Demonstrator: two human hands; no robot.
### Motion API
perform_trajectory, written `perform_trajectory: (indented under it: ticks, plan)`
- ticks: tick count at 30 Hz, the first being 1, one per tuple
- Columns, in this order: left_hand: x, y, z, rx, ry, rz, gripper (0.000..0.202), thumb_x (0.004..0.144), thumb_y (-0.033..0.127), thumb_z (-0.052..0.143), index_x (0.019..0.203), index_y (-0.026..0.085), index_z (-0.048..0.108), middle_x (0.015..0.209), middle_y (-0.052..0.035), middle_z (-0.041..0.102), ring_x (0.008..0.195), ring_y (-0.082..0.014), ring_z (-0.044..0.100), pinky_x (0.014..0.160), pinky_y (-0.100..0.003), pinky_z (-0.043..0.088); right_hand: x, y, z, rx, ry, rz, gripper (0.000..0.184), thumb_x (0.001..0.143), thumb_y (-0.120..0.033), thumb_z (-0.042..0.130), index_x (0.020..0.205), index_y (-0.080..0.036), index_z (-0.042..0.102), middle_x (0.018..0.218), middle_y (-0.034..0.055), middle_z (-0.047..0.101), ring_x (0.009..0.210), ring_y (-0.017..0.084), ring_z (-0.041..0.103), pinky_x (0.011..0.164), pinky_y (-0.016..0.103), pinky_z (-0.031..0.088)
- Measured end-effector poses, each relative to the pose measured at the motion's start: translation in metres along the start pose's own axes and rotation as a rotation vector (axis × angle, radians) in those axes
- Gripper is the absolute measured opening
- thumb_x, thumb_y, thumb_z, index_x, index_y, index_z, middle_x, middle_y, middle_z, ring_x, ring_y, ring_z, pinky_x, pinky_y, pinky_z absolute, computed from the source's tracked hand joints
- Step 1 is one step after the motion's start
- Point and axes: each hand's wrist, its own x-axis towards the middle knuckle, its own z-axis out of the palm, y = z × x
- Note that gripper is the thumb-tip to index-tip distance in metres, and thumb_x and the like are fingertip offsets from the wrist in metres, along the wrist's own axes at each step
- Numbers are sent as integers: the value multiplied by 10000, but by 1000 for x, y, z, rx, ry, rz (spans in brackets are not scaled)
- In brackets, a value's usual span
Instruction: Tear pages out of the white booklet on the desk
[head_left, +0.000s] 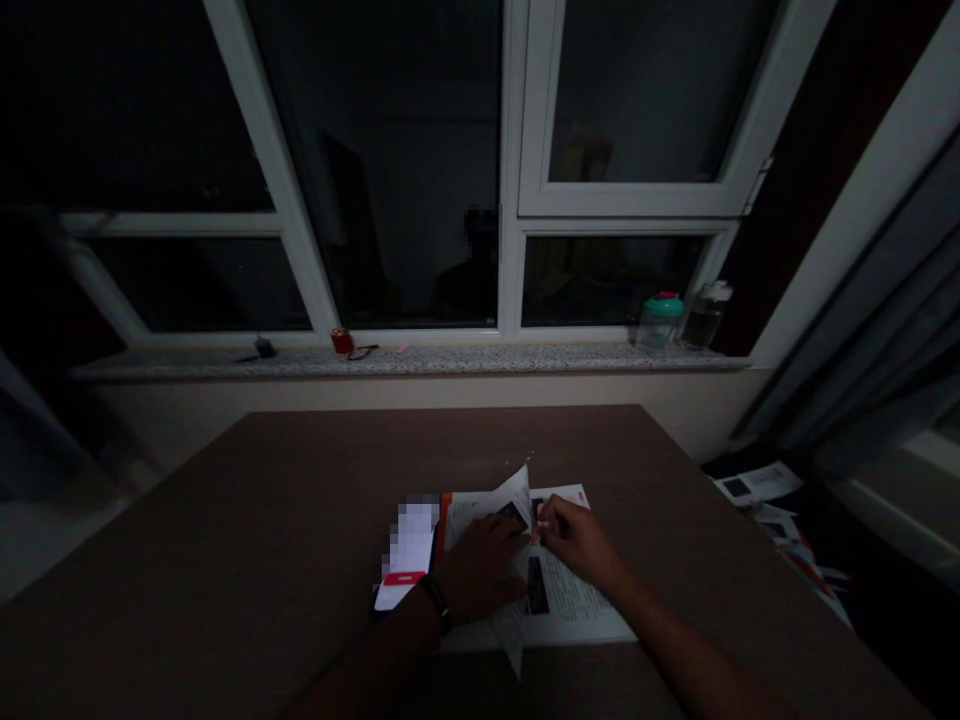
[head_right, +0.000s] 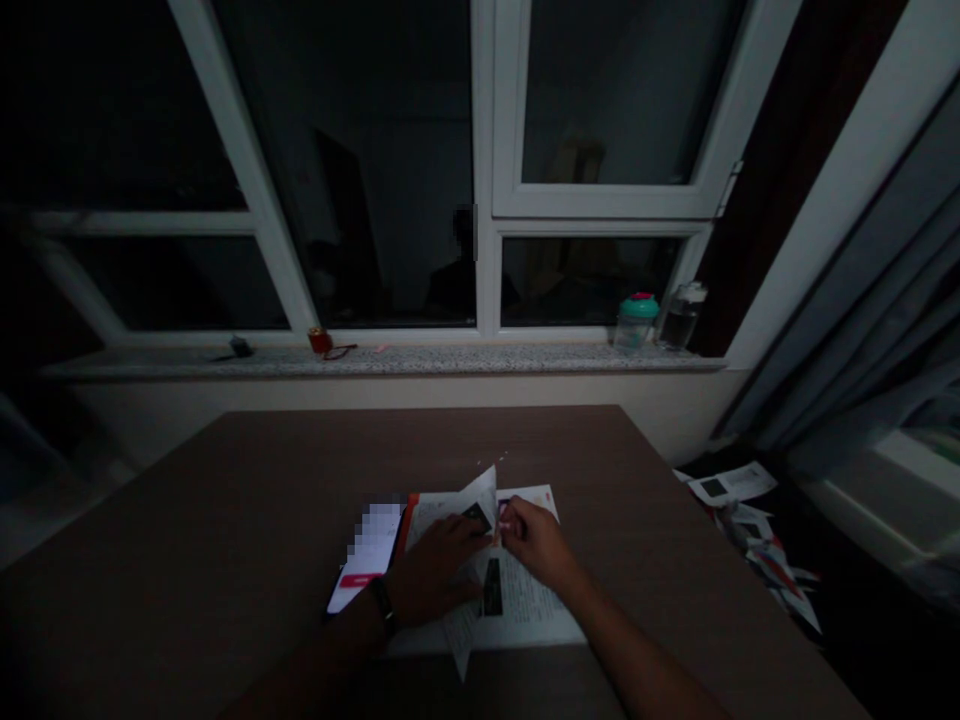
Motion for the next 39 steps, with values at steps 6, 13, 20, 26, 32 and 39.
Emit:
perform_trajectory:
  ticks: [6, 13, 20, 26, 32, 39]
  plan:
    - [1, 0, -5, 21, -29, 28, 332, 849, 352, 664, 1144, 246, 555, 1185, -46, 542, 1108, -261, 473, 938, -392, 378, -3, -8, 0, -49, -100, -76, 90, 776, -118, 545, 809, -201, 542, 704, -30, 559, 647, 130, 524, 601, 212, 375]
    - [3, 1, -8, 10, -38, 34, 253, 865, 238, 608, 1110, 262, 547, 1110, -32, 544, 1041, -239, 491, 870, -357, 403, -7, -23, -5, -140, -288, -209, 264, 713, -28, 504, 872, -218, 594, 839, 4, 613, 785, 162, 576, 701, 239, 406]
    - [3, 2, -9, 14, -33, 34, 239, 858, 218, 620, 1086, 250, 554, 1100, -24, 547, 1030, -225, 497, 883, -353, 408, -7, -19, -3, -210, -297, -126, 227, 751, -56, 502, 877, -222, 592, 783, -5, 622, 726, 154, 575, 646, 223, 380]
    - [3, -2, -6, 4, -42, 35, 171, 850, 231, 619, 1012, 242, 563, 1143, -32, 545, 1060, -234, 497, 896, -360, 414, -4, -10, -1, -224, -217, -64, 137, 819, -128, 507, 878, -209, 601, 733, -1, 606, 685, 149, 559, 623, 226, 371]
    - [1, -2, -4, -26, -15, 11, 262, 812, 208, 647, 1050, 246, 543, 1256, -32, 506, 1161, -242, 454, 977, -387, 374, -1, -6, 2, -69, -126, -61, 101, 775, -105, 548, 812, -196, 570, 734, -16, 570, 665, 134, 534, 604, 216, 379]
    - [1, 0, -4, -19, -24, 16, 411, 829, 238, 642, 1212, 243, 492, 1259, -50, 523, 1169, -259, 459, 999, -412, 357, 1, -2, 1, 28, -2, -21, 87, 776, -136, 597, 794, -197, 538, 732, -17, 568, 665, 135, 535, 606, 221, 395]
